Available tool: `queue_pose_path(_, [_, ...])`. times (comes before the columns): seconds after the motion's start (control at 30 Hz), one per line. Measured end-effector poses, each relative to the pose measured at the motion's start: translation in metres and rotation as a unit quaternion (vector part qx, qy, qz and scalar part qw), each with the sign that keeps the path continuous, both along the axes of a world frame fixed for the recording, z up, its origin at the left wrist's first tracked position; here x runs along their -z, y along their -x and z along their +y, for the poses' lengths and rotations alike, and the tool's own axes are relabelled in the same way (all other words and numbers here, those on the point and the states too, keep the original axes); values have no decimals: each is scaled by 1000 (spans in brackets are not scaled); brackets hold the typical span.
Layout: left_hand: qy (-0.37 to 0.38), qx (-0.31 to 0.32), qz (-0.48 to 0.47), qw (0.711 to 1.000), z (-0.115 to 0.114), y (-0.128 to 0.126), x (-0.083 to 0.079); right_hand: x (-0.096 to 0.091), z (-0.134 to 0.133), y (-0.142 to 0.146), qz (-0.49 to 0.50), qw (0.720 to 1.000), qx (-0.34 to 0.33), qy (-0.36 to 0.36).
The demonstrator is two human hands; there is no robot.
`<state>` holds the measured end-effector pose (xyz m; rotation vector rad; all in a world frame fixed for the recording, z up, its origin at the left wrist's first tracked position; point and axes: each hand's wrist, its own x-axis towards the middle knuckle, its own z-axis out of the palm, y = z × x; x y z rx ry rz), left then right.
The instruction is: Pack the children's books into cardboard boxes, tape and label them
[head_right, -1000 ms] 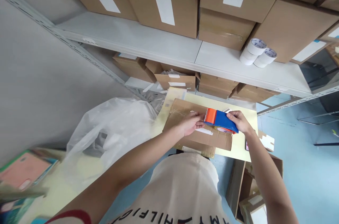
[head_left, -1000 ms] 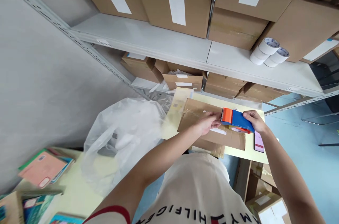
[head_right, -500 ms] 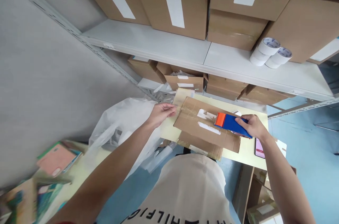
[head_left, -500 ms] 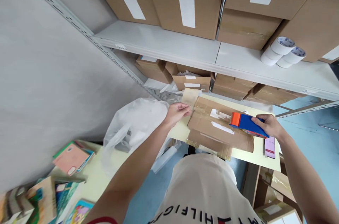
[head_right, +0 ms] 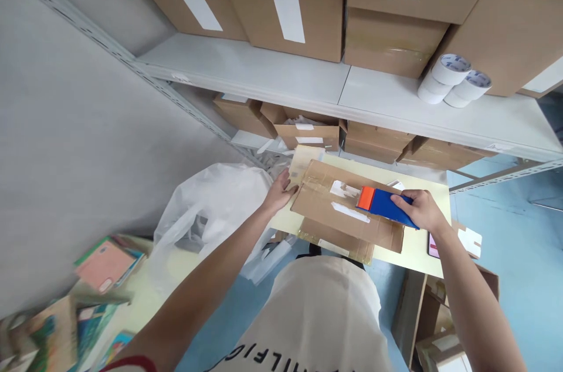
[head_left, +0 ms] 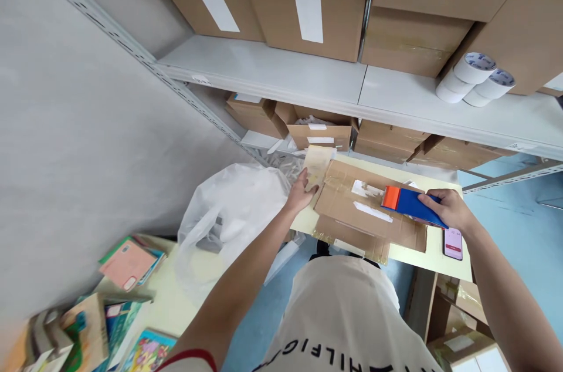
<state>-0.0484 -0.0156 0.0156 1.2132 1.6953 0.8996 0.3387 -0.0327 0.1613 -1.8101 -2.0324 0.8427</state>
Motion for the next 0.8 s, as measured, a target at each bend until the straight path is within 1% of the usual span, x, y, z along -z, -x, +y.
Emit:
queue_pose_path(0.07, [-16,2,-61,998,-8,-8,4,0,0,1,3,1000,2,-3])
queue_pose_path(0.1, [-18,22,-82,996,-12,-12,4,0,1,1,5,1000,4,-1])
queue_pose_path(0.13, [-20,57,-85,994,-16,-15,3,0,1,1,7,1000,6,2])
queue_pose_path(0.2, [-30,126,-42,991,-20,-21,-6,0,1,1,11,1000,9,14])
queue_pose_path(0.27, [-71,170,60,981,-19,-25,-21,1,2,0,14,1000,6,21])
queue_pose_path(0.3, [-104,194,123,968,-17,-27,-30,1,2,-1,16,1000,4,22])
queue_pose_path(0.33, [-139,224,184,947,-12,-31,-39,2,3,-1,17,1000,4,23])
queue_pose_path(0.4, [-184,316,278,888,-1,-41,-55,1,4,-1,12,1000,6,27])
queue_pose_path(0.43, [-187,361,307,861,4,-47,-61,1,5,0,6,999,4,33])
queue_pose_path(0.47, [-180,395,326,840,8,-53,-64,-1,6,1,-1,999,-1,40])
queue_pose_path(0.5, [-168,415,340,827,12,-58,-65,-2,7,2,-9,999,-10,47])
queue_pose_path(0.53, [-156,421,349,822,14,-63,-65,-4,8,2,-14,998,-21,51])
queue_pose_path(0.63, [-137,406,365,826,17,-69,-60,-10,10,-10,-23,997,-44,54])
queue_pose_path(0.73, [-124,404,378,824,17,-67,-57,-8,5,-46,-43,996,-39,66])
queue_pose_path(0.8, [-116,408,390,818,18,-64,-57,1,-1,-78,-60,994,-27,86])
